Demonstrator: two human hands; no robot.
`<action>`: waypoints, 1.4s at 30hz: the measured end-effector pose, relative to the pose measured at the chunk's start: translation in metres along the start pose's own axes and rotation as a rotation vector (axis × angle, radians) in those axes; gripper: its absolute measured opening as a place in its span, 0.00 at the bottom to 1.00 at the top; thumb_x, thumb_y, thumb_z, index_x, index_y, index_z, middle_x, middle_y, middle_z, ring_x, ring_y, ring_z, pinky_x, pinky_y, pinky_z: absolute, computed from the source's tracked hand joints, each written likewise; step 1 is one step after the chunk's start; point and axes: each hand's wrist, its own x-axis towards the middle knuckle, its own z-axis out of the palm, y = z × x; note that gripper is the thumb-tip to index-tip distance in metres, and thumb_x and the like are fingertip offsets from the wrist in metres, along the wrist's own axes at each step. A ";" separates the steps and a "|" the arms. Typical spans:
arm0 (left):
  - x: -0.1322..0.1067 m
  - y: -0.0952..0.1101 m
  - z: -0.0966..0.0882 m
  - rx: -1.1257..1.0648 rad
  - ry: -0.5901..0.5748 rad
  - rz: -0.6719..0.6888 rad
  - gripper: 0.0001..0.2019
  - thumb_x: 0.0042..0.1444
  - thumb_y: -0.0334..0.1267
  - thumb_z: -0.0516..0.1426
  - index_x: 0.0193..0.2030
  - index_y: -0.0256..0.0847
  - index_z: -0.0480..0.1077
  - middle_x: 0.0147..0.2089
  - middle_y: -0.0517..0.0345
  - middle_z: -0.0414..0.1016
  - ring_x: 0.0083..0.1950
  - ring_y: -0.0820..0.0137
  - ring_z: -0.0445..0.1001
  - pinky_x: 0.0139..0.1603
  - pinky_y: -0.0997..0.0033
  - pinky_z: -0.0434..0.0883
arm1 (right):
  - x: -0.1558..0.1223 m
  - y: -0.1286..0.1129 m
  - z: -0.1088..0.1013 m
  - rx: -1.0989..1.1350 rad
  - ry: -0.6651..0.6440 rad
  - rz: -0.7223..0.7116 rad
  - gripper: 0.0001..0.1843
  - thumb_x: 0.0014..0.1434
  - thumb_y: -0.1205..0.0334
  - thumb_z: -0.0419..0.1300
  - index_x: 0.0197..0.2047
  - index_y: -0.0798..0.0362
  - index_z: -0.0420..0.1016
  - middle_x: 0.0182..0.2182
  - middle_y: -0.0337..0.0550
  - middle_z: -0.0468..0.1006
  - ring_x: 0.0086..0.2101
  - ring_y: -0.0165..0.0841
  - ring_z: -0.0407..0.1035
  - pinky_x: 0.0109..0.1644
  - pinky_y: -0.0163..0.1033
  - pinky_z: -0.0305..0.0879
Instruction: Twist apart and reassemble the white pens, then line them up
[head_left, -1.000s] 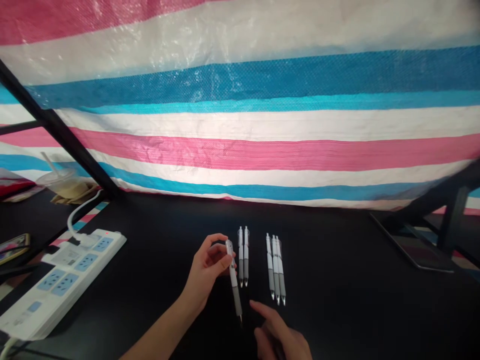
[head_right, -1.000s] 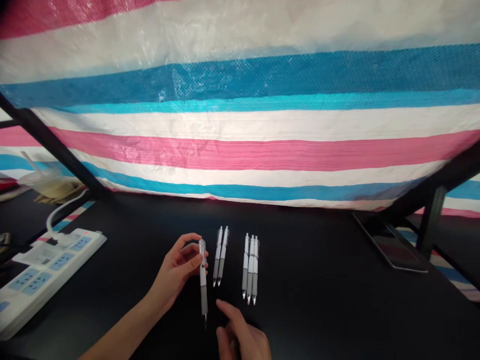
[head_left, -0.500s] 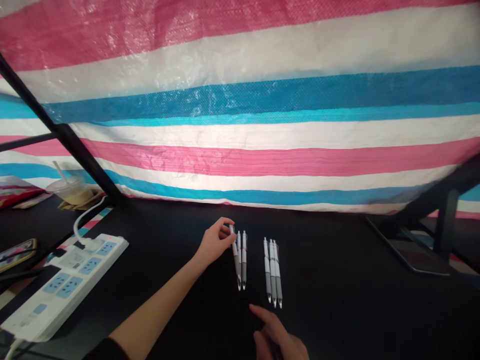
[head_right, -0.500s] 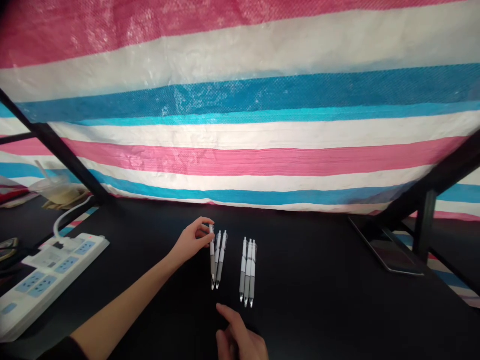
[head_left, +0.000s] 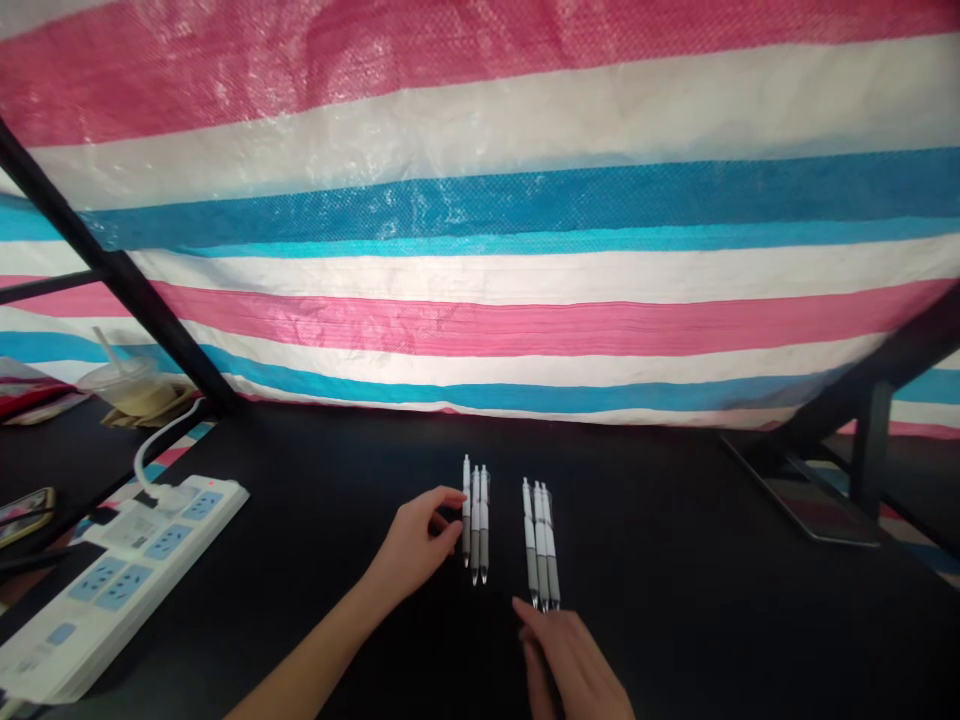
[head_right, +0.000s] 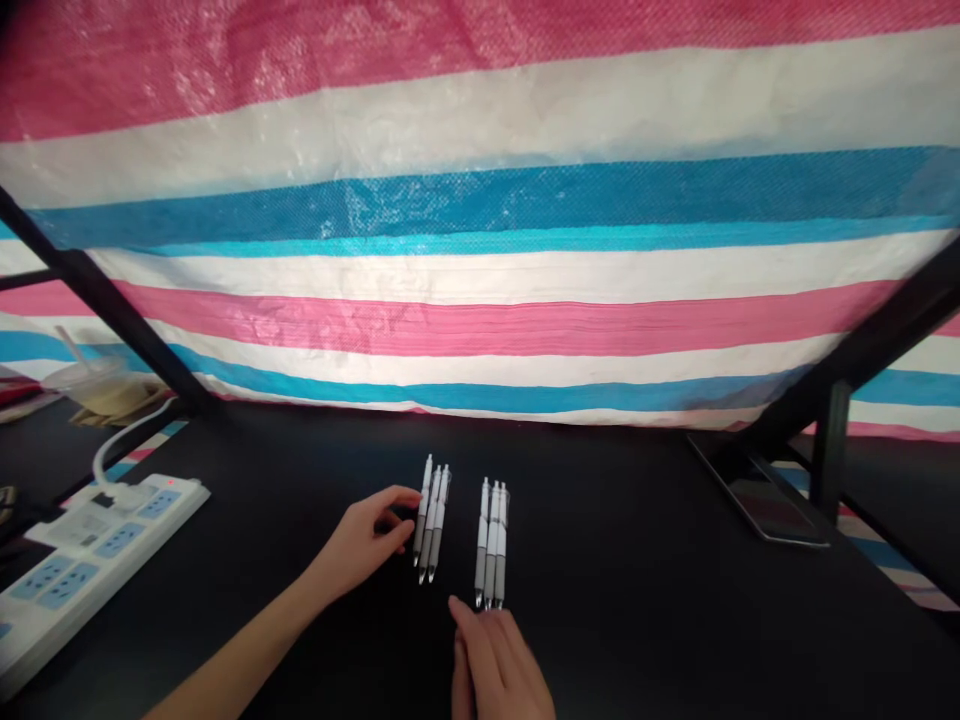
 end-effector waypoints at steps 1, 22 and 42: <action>-0.008 0.001 0.001 0.023 -0.012 -0.001 0.13 0.54 0.32 0.55 0.46 0.41 0.73 0.47 0.52 0.78 0.32 0.68 0.77 0.28 0.71 0.76 | 0.004 0.004 -0.004 -0.100 -0.026 -0.108 0.22 0.64 0.72 0.48 0.57 0.52 0.71 0.43 0.46 0.83 0.44 0.38 0.78 0.46 0.37 0.74; -0.035 0.011 -0.002 0.690 -0.036 0.422 0.20 0.61 0.25 0.48 0.56 0.41 0.72 0.53 0.50 0.79 0.51 0.59 0.75 0.48 0.57 0.78 | 0.017 0.007 0.002 -0.250 0.038 -0.230 0.21 0.68 0.73 0.44 0.45 0.48 0.77 0.42 0.38 0.83 0.48 0.39 0.72 0.58 0.49 0.57; -0.101 0.014 0.038 0.140 0.221 0.509 0.17 0.55 0.23 0.55 0.45 0.48 0.75 0.37 0.54 0.83 0.34 0.66 0.83 0.37 0.75 0.80 | -0.001 -0.006 -0.017 -0.222 -0.017 -0.342 0.22 0.73 0.62 0.41 0.44 0.46 0.78 0.40 0.36 0.84 0.39 0.35 0.73 0.46 0.42 0.66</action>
